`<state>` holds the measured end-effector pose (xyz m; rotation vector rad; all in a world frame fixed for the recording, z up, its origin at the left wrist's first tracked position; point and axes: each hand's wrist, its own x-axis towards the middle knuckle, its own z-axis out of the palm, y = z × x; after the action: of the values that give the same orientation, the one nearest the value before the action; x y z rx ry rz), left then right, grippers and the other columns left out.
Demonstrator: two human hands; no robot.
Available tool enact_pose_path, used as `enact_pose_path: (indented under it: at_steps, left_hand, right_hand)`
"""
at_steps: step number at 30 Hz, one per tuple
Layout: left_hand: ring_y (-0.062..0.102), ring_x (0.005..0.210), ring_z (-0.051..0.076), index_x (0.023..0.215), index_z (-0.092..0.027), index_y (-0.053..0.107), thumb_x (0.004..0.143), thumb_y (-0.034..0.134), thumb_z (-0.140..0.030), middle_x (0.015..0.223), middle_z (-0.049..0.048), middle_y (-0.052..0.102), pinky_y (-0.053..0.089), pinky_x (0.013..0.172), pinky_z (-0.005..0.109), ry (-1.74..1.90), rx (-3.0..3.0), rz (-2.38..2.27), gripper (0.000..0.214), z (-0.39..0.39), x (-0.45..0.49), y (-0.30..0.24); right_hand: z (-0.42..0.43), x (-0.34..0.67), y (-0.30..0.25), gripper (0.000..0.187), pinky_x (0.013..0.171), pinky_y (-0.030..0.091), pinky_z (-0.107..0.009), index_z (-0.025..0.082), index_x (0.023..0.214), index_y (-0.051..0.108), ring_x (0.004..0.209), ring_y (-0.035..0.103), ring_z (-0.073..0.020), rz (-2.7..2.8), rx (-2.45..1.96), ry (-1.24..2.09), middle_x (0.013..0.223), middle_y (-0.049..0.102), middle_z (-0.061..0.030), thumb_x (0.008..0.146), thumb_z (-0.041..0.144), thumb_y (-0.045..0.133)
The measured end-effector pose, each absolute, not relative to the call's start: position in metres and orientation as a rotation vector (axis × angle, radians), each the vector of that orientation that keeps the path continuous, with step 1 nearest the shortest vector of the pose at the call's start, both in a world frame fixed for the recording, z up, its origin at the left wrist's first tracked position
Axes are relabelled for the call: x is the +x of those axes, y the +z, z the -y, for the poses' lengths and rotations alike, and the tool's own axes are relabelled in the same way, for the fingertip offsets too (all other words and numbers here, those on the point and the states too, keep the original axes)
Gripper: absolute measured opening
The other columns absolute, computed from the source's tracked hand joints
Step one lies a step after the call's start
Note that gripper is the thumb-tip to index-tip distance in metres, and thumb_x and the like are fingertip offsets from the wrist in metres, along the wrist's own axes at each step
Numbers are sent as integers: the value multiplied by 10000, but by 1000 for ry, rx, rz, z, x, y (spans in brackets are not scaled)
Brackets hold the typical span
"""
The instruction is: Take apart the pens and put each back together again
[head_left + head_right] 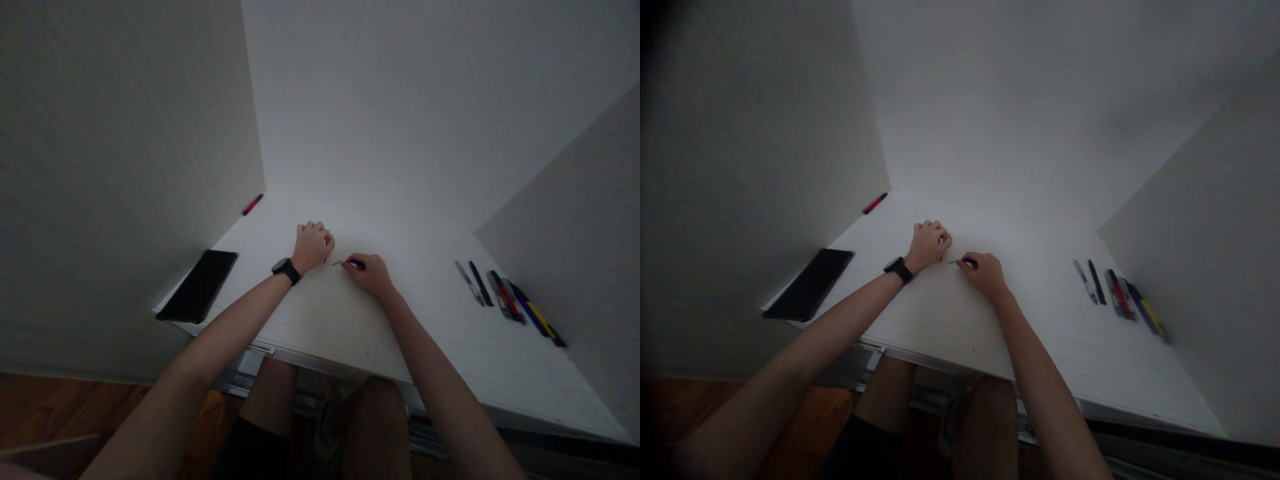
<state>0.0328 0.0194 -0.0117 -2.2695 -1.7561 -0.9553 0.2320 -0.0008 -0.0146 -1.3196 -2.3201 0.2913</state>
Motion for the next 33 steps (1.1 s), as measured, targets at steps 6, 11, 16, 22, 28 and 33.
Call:
enact_pose_path:
  at_steps: [6, 11, 16, 22, 28, 33]
  left_hand:
    - [490, 952, 301, 634, -173, 627, 846, 580, -302, 903, 134, 622, 331, 834, 500, -755, -2296, 1725, 252, -17, 37, -19]
    - [487, 967, 304, 639, -174, 622, 899, 537, -377, 891, 133, 613, 315, 856, 507, -781, -2274, 1773, 341, -17, 38, -17]
    - [481, 968, 289, 807, -192, 635, 993, 364, -360, 892, 123, 613, 311, 866, 489, -980, -2128, 1805, 369, -21, 35, -18]
    - [517, 941, 243, 985, -198, 601, 1031, 301, -373, 958, 94, 629, 363, 862, 411, -1147, -2321, 1674, 350, -18, 37, -7]
    - [565, 943, 202, 1095, -203, 609, 1015, 414, -371, 992, 71, 654, 401, 856, 348, -995, -2742, 1241, 270, -11, 46, -2]
    - [566, 926, 196, 995, -208, 622, 1018, 416, -364, 952, 61, 659, 406, 838, 337, -1014, -2726, 1219, 260, -13, 45, -5]
  right_hand:
    - [3, 230, -15, 231, 689, 416, -279, 271, 956, 764, 754, 665, -189, 2401, -1333, 274, 895, 772, -38, 913, 390, 569]
    - [0, 232, -16, 234, 706, 434, -297, 268, 992, 757, 796, 676, -214, 2363, -1369, 252, 905, 769, -53, 917, 364, 558]
    - [-4, 237, -17, 268, 751, 459, -317, 254, 1038, 739, 796, 662, -214, 2223, -1374, 281, 900, 751, -61, 926, 369, 524]
    - [-13, 241, -22, 419, 917, 473, -377, 172, 1288, 612, 1029, 618, -240, 2036, -1145, 269, 1132, 673, -147, 965, 274, 366]
    - [-10, 236, -22, 356, 902, 479, -379, 216, 1263, 633, 1014, 661, -257, 2233, -1228, 419, 1175, 714, -122, 958, 284, 464]
    - [-9, 233, -20, 295, 873, 488, -367, 203, 1121, 703, 959, 676, -244, 2106, -1125, 515, 1079, 742, -110, 893, 330, 566]
